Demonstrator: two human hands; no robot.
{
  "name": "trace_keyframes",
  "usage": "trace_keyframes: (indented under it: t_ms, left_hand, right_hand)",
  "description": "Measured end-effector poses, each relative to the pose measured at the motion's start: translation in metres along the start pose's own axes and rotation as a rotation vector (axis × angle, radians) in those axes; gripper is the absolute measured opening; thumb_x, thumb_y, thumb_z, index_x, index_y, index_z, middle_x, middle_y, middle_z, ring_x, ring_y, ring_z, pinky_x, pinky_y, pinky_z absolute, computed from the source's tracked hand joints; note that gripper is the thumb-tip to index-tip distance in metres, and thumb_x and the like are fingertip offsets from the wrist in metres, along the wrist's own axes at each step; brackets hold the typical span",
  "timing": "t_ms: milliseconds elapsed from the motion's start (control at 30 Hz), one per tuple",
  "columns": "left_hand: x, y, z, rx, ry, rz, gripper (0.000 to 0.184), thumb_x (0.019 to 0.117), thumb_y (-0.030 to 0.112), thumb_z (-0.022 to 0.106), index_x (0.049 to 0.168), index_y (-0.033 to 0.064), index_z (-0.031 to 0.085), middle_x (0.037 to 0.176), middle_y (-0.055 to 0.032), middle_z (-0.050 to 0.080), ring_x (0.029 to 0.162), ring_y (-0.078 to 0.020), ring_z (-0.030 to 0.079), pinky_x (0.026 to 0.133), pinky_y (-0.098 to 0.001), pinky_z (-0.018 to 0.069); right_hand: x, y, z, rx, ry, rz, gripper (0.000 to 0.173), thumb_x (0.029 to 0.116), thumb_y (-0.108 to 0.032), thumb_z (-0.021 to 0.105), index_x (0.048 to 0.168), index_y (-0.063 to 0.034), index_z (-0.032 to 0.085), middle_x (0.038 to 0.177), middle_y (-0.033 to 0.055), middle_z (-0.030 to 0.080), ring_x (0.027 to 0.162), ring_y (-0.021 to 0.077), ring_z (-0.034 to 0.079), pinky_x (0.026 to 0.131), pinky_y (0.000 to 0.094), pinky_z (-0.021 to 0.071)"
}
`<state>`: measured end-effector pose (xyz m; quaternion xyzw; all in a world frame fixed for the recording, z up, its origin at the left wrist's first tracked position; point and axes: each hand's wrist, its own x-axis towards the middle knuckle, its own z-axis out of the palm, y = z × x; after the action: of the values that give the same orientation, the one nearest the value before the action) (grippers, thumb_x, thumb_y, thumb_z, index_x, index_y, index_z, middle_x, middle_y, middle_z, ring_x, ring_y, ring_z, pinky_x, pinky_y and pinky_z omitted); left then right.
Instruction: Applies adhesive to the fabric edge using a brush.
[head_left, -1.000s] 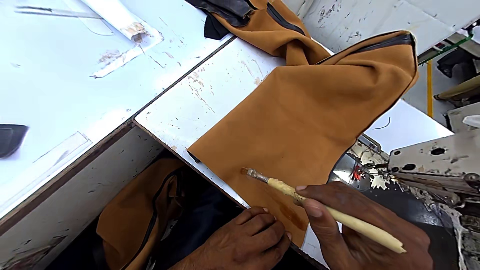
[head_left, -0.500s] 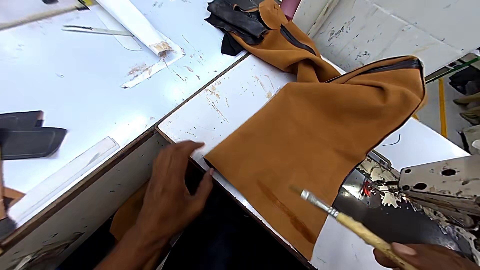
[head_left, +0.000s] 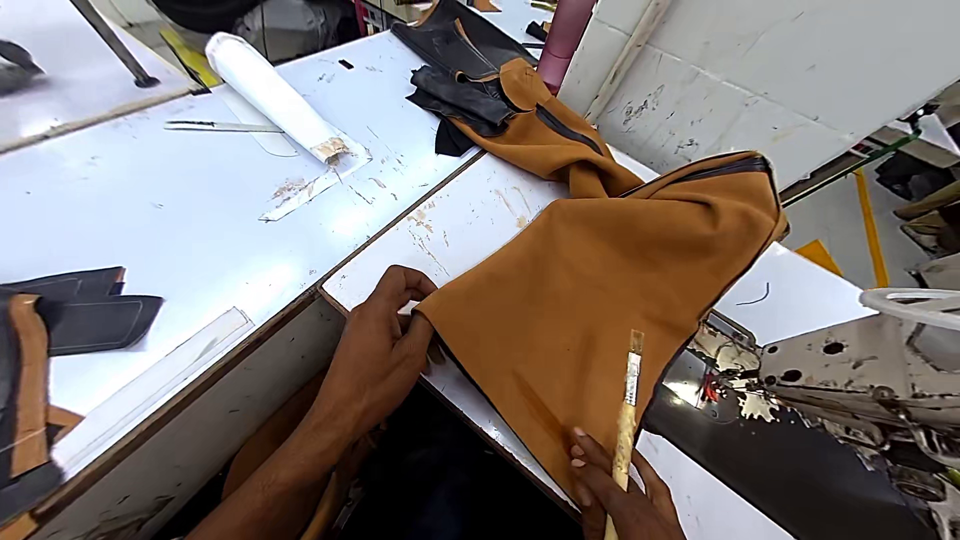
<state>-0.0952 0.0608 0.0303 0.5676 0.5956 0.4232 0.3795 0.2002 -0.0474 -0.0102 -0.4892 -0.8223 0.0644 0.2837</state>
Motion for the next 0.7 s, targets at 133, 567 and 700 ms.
trace_keyframes:
  t_ms: [133, 567, 700]
  left_hand:
    - [0.005, 0.004, 0.015, -0.370, -0.222, -0.176, 0.029, 0.1119, 0.019, 0.033, 0.124, 0.0079, 0.057, 0.088, -0.0182, 0.075, 0.067, -0.0300, 0.076, 0.062, -0.0430, 0.0669]
    - [0.046, -0.002, -0.029, -0.270, -0.412, 0.048, 0.064, 0.0877, -0.012, 0.060, 0.146, 0.0125, 0.054, 0.098, -0.0120, 0.076, 0.082, -0.0201, 0.074, 0.075, -0.0320, 0.0625]
    - [0.044, -0.005, -0.042, -0.294, -0.607, 0.100, 0.079, 0.0859, -0.013, 0.055, 0.158, 0.0151, 0.040, 0.126, -0.0141, 0.070, 0.109, -0.0266, 0.071, 0.095, -0.0388, 0.0601]
  right_hand:
    - [0.002, 0.000, 0.001, 0.005, 0.040, 0.002, 0.022, 0.1057, -0.015, 0.051, 0.124, -0.0080, 0.061, 0.128, 0.0096, 0.071, 0.128, 0.0149, 0.062, 0.123, 0.0460, 0.0306]
    - [0.000, 0.003, 0.008, -0.022, 0.091, -0.017, 0.026, 0.1062, -0.016, 0.048, 0.128, -0.0084, 0.059, 0.130, 0.0100, 0.070, 0.129, 0.0158, 0.062, 0.123, 0.0476, 0.0325]
    - [-0.002, 0.004, 0.009, -0.018, 0.089, -0.022, 0.027, 0.1063, -0.015, 0.047, 0.130, -0.0085, 0.058, 0.131, 0.0095, 0.069, 0.129, 0.0152, 0.062, 0.123, 0.0467, 0.0316]
